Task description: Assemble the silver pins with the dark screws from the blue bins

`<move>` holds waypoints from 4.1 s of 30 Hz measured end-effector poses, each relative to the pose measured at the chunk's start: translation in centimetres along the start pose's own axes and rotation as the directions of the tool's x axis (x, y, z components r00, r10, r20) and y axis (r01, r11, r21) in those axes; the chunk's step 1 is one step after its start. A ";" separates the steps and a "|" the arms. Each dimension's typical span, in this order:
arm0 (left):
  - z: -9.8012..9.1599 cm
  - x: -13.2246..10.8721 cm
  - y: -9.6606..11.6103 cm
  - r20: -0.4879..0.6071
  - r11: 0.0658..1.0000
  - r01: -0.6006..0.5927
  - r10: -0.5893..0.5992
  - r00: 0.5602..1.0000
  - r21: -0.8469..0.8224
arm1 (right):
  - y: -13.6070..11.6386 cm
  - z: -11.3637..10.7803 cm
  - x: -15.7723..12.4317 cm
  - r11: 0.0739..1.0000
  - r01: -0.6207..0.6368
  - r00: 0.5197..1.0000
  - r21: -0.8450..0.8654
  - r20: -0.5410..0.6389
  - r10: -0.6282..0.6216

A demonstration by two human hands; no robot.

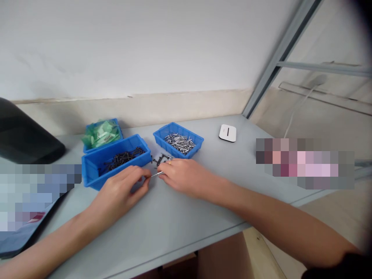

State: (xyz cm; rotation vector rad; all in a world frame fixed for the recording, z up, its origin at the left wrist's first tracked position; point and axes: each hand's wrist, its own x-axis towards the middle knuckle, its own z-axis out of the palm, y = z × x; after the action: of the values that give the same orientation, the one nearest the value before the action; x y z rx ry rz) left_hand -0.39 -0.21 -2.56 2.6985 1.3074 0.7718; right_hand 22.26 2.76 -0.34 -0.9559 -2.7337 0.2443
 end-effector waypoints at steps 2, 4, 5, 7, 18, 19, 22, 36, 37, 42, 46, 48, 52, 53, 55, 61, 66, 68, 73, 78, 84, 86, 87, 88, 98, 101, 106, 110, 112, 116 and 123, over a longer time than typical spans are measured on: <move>-0.1 0.0 0.0 -0.006 1.000 0.014 -0.014 1.000 -0.017 | 0.2 0.0 -0.1 0.999 -0.009 1.000 -0.046 0.006 0.009; -0.1 0.0 0.0 0.002 0.998 0.035 -0.035 0.999 -0.046 | 0.3 0.0 -0.1 0.998 -0.001 1.000 -0.066 0.003 0.001; -0.2 0.0 0.0 0.011 0.997 0.044 -0.044 0.999 -0.064 | 0.4 0.0 -0.2 0.998 0.006 1.000 -0.068 -0.003 -0.007; -0.2 0.0 0.0 0.031 0.994 0.053 -0.051 0.998 -0.092 | 0.4 0.1 -0.2 0.998 0.027 1.000 -0.064 -0.011 -0.028; 0.6 -0.3 0.6 0.178 0.994 -0.103 0.105 0.978 -0.022 | 0.2 0.6 -0.2 0.999 0.022 0.998 -0.034 0.060 -0.020; 0.7 -0.3 0.6 0.173 0.993 -0.119 0.116 0.978 0.009 | 0.3 0.5 -0.3 0.999 0.023 0.998 -0.037 0.058 -0.021; 1.0 -0.4 0.0 0.186 0.991 -0.116 0.101 0.977 0.072 | 0.4 0.4 -0.4 0.998 0.032 0.998 -0.046 0.056 -0.029; 0.8 0.1 -0.9 0.170 0.987 0.091 -0.068 0.983 -0.134 | -0.1 -0.1 -0.5 0.998 0.063 0.994 -0.002 0.093 -0.062; 0.7 0.2 -0.9 0.180 0.980 0.117 -0.088 0.980 -0.159 | -0.1 -0.1 -0.4 0.998 0.064 0.995 -0.010 0.075 -0.063; 0.3 0.5 -0.4 0.226 0.938 0.198 -0.135 0.965 -0.285 | 0.1 0.4 -0.4 0.995 0.088 0.996 -0.048 -0.012 -0.088; 0.0 0.6 0.2 0.230 0.919 0.234 -0.164 0.959 -0.318 | 0.3 0.7 -0.4 0.987 0.142 0.990 -0.079 -0.014 -0.143; -0.1 0.6 0.3 0.217 0.915 0.241 -0.176 0.960 -0.322 | 0.3 0.8 -0.4 0.986 0.138 0.989 -0.088 -0.031 -0.142; -0.2 0.7 0.2 0.189 0.916 0.235 -0.181 0.965 -0.324 | 0.3 0.6 -0.4 0.990 0.112 0.992 -0.083 -0.043 -0.115; -0.2 0.7 0.2 0.179 0.916 0.235 -0.184 0.966 -0.325 | 0.2 0.5 -0.3 0.991 0.105 0.993 -0.083 -0.043 -0.109; -0.3 0.8 0.3 0.157 0.914 0.235 -0.192 0.969 -0.330 | 0.1 0.3 -0.3 0.993 0.089 0.995 -0.083 -0.041 -0.093; -0.7 1.0 0.7 0.082 0.903 0.222 -0.207 0.975 -0.367 | -0.1 0.2 -0.3 0.994 0.085 0.994 -0.066 -0.062 -0.089; -0.8 1.2 0.9 0.068 0.876 0.238 -0.231 0.971 -0.419 | -0.2 0.3 -0.3 0.993 0.109 0.990 -0.051 -0.080 -0.113; -0.9 1.1 0.9 0.077 0.854 0.267 -0.261 0.962 -0.446 | -0.2 0.3 -0.3 0.992 0.121 0.989 -0.045 -0.079 -0.124; -1.2 0.9 1.0 0.089 0.784 0.317 -0.321 0.943 -0.534 | -0.4 -0.1 -0.3 0.996 0.090 0.992 0.015 -0.086 -0.089; -1.3 1.0 0.9 0.081 0.781 0.311 -0.320 0.944 -0.541 | -0.4 -0.2 -0.3 0.997 0.072 0.995 0.032 -0.071 -0.069; -1.4 1.0 0.9 0.007 0.794 0.317 -0.366 0.930 -0.519 | -0.5 -0.2 -0.2 0.985 0.174 0.980 0.010 -0.102 -0.172; -1.4 0.9 0.9 0.003 0.785 0.329 -0.385 0.923 -0.525 | -0.4 -0.1 -0.3 0.950 0.311 0.935 0.009 -0.181 -0.304; -1.5 0.8 1.0 0.006 0.782 0.335 -0.390 0.921 -0.526 | -0.3 0.1 -0.4 0.920 0.392 0.897 0.011 -0.225 -0.380; -1.5 0.7 1.0 0.008 0.781 0.336 -0.391 0.920 -0.526 | -0.2 0.4 -0.5 0.882 0.471 0.853 0.013 -0.261 -0.452; -1.0 0.8 0.9 0.079 0.836 0.264 -0.259 0.963 -0.482 | 0.6 1.3 -0.5 0.882 0.470 0.750 -0.037 -0.510 -0.421; -0.8 0.7 1.1 0.154 0.861 0.263 -0.217 0.964 -0.435 | 0.1 0.5 -0.1 0.943 0.333 0.809 0.008 -0.515 -0.282; -0.6 0.6 1.0 0.174 0.888 0.252 -0.198 0.965 -0.385 | -0.2 0.2 0.0 0.965 0.262 0.915 0.028 -0.325 -0.239; -0.6 0.4 0.7 0.158 0.893 0.264 -0.221 0.963 -0.364 | -0.1 0.1 -0.1 0.987 0.158 0.957 0.029 -0.252 -0.146; -0.6 0.4 0.6 0.133 0.900 0.270 -0.238 0.962 -0.342 | 0.0 0.1 0.0 0.990 0.138 0.969 0.010 -0.208 -0.132; -0.9 0.5 0.8 0.042 0.902 0.283 -0.285 0.958 -0.326 | 0.0 0.4 0.0 0.992 0.123 0.981 -0.009 -0.152 -0.123; -1.1 0.9 1.2 0.011 0.822 0.268 -0.303 0.953 -0.502 | -0.2 0.9 -0.1 0.970 0.240 0.961 -0.047 -0.127 -0.244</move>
State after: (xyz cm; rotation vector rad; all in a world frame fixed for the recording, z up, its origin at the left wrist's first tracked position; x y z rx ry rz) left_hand 0.43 -0.49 -0.89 2.0316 1.2663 1.0065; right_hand 21.97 2.50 -1.17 -0.6110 -2.7038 0.0906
